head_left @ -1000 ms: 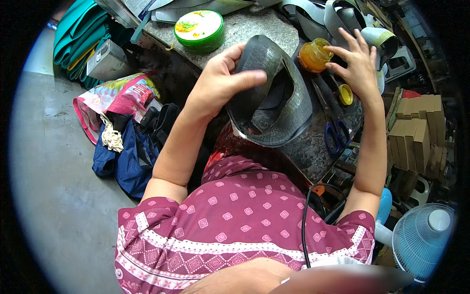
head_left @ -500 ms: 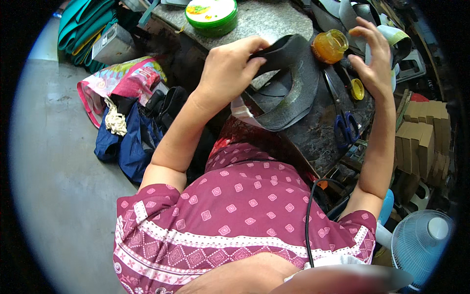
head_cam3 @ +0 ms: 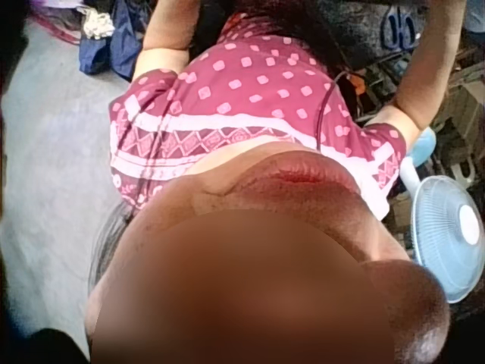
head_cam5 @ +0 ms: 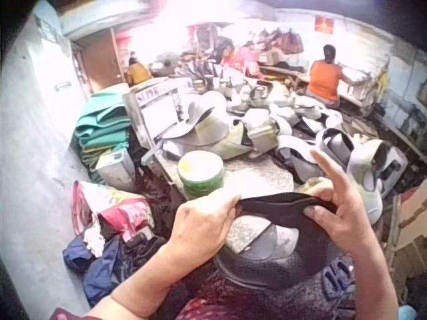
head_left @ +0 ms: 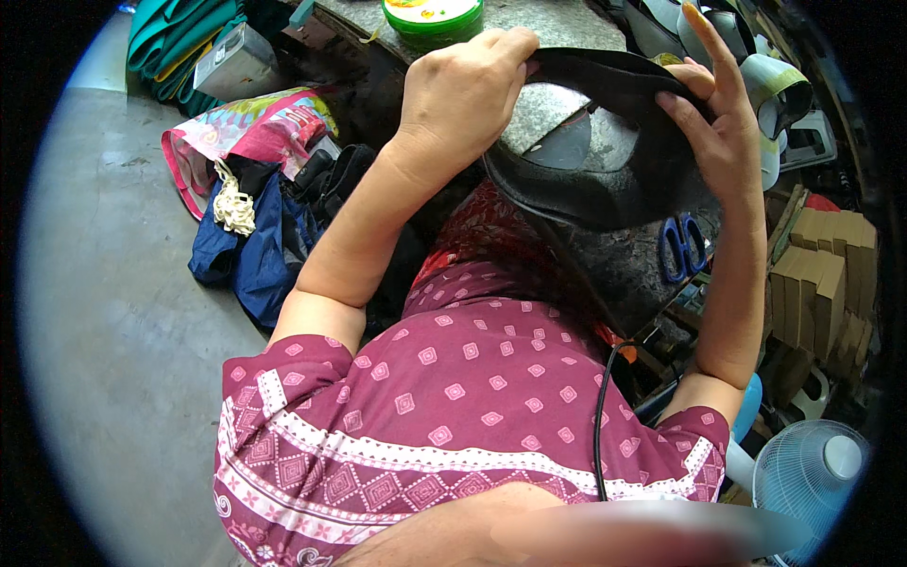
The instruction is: The person applies glue to the edges of a shoe upper and a sole piece, then presses them together. They repeat this process with additional shoe parts, using scissors to trim excess material and ensuring the pieces are aligned.
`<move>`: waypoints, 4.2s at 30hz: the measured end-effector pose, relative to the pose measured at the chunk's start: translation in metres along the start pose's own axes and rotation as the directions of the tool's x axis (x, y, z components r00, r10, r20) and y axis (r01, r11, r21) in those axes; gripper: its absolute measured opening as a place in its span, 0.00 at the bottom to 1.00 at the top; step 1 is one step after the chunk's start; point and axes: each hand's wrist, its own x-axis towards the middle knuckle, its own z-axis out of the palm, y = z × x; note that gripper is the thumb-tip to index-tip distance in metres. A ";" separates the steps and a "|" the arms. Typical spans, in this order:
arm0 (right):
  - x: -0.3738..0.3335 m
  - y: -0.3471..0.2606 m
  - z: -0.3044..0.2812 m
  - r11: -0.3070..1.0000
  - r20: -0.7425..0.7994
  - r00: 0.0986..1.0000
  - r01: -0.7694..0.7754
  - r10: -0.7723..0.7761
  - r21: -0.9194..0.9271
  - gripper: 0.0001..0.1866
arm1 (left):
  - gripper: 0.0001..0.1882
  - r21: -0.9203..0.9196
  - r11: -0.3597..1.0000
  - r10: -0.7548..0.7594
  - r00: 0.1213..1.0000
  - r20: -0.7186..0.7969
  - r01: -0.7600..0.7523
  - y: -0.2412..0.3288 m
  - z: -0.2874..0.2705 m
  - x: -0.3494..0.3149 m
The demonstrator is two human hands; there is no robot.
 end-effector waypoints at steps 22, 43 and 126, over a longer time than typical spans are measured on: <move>-0.082 0.038 -0.021 0.862 -0.373 0.883 -0.407 0.286 -0.303 0.16 | 0.15 -0.870 0.268 -0.277 0.898 0.343 0.414 -0.017 0.034 -0.007; -0.079 0.037 0.028 0.859 0.201 0.979 0.086 0.020 -0.505 0.37 | 0.13 -0.908 0.123 -0.249 0.898 0.364 0.402 0.023 0.032 -0.008; -0.141 0.084 -0.162 0.838 -0.814 0.578 -0.412 -0.062 -0.356 0.46 | 0.16 -0.567 0.814 0.295 0.930 0.219 -0.125 0.056 0.087 0.013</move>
